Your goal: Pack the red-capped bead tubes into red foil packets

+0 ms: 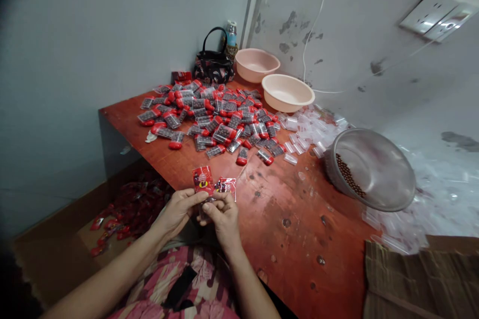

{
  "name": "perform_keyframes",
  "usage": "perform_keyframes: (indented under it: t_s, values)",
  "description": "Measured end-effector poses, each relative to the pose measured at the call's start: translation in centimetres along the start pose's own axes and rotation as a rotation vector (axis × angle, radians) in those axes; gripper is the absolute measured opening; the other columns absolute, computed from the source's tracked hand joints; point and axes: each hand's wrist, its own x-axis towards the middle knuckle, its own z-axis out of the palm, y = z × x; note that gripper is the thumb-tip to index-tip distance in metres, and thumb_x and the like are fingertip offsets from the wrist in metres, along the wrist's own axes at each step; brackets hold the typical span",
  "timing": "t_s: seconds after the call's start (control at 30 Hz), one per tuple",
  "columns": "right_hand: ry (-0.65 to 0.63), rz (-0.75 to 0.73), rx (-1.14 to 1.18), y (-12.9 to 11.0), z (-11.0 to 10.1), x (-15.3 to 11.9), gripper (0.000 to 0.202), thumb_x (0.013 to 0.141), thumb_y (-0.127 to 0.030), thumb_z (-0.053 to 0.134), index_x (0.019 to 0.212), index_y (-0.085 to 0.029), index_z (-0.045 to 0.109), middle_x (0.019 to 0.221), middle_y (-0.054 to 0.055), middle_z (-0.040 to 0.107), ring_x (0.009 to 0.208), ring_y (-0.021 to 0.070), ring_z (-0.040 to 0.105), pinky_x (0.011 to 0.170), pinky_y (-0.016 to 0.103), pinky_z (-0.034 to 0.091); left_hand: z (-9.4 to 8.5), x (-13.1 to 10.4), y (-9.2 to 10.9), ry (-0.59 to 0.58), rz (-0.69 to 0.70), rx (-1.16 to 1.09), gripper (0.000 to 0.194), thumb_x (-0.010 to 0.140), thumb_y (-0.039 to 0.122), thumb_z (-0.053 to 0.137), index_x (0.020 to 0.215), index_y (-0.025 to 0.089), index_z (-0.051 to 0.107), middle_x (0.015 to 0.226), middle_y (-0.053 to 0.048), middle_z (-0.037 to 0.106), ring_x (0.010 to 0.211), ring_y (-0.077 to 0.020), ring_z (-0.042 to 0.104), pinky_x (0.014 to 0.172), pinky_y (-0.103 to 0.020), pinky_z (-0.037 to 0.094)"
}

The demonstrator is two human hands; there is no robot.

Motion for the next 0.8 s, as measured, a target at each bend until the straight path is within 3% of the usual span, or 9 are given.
perform_keyframes:
  t_s: [0.13,0.2,0.3,0.4,0.47,0.6,0.8]
  values:
    - [0.012,-0.111,-0.141,0.2,-0.2,0.1,0.019,0.074,-0.024,0.065,0.086,-0.019,0.052,0.071,-0.001,0.064,0.059,0.0118,0.061,0.053,0.022,0.050,0.2,0.0,-0.3,0.050,0.000,-0.100,0.018,0.068,0.027,0.067,0.071,0.010,0.063,0.056,-0.002,0.059,0.044,-0.0116,0.052,0.043,-0.024,0.041]
    - [-0.014,-0.081,-0.073,0.1,-0.2,0.3,0.019,0.073,-0.023,0.065,0.084,-0.019,0.051,0.065,-0.002,0.064,0.053,0.0113,0.060,0.048,0.021,0.049,0.2,-0.1,-0.5,0.042,0.013,-0.081,0.018,0.069,0.027,0.066,0.071,0.010,0.063,0.053,-0.002,0.058,0.041,-0.0115,0.051,0.041,-0.024,0.039]
    - [-0.048,-0.003,0.111,0.2,-0.2,0.6,0.023,0.072,-0.023,0.067,0.083,-0.020,0.047,0.056,-0.004,0.063,0.041,0.0112,0.058,0.040,0.020,0.046,0.0,-0.4,-0.7,-0.063,0.008,-0.029,0.020,0.073,0.027,0.063,0.067,0.008,0.063,0.049,-0.002,0.057,0.039,-0.0112,0.050,0.041,-0.023,0.036]
    - [-0.020,0.020,0.181,0.4,0.1,0.5,0.023,0.072,-0.022,0.067,0.081,-0.019,0.046,0.054,-0.004,0.063,0.040,0.0117,0.058,0.037,0.018,0.044,-0.4,-0.6,-0.6,-0.113,-0.022,-0.033,0.023,0.073,0.028,0.062,0.062,0.008,0.062,0.049,-0.003,0.056,0.041,-0.0108,0.050,0.043,-0.023,0.037]
    - [0.001,0.016,0.164,0.3,0.2,0.3,0.022,0.072,-0.023,0.067,0.085,-0.018,0.050,0.058,-0.002,0.065,0.046,0.0120,0.061,0.041,0.018,0.047,-0.6,-0.5,-0.3,-0.052,-0.023,-0.065,0.021,0.071,0.028,0.064,0.064,0.008,0.062,0.051,-0.002,0.057,0.042,-0.0104,0.050,0.044,-0.023,0.038]
    - [-0.039,0.026,0.126,0.0,0.3,-0.4,0.033,0.073,-0.024,0.066,0.103,-0.017,0.055,0.084,0.004,0.067,0.073,0.0148,0.065,0.066,0.026,0.054,-0.6,-0.3,0.4,0.153,0.043,-0.155,0.020,0.062,0.027,0.072,0.068,0.009,0.064,0.061,-0.003,0.062,0.051,-0.0115,0.054,0.051,-0.024,0.044]
    - [0.036,0.033,0.111,0.1,0.6,-0.5,0.027,0.067,-0.024,0.071,0.091,-0.018,0.062,0.078,0.001,0.066,0.064,0.0138,0.063,0.064,0.029,0.055,-0.5,-1.1,0.8,0.165,0.046,-0.153,0.021,0.064,0.028,0.070,0.072,0.008,0.066,0.064,-0.004,0.063,0.055,-0.0117,0.054,0.057,-0.025,0.045]
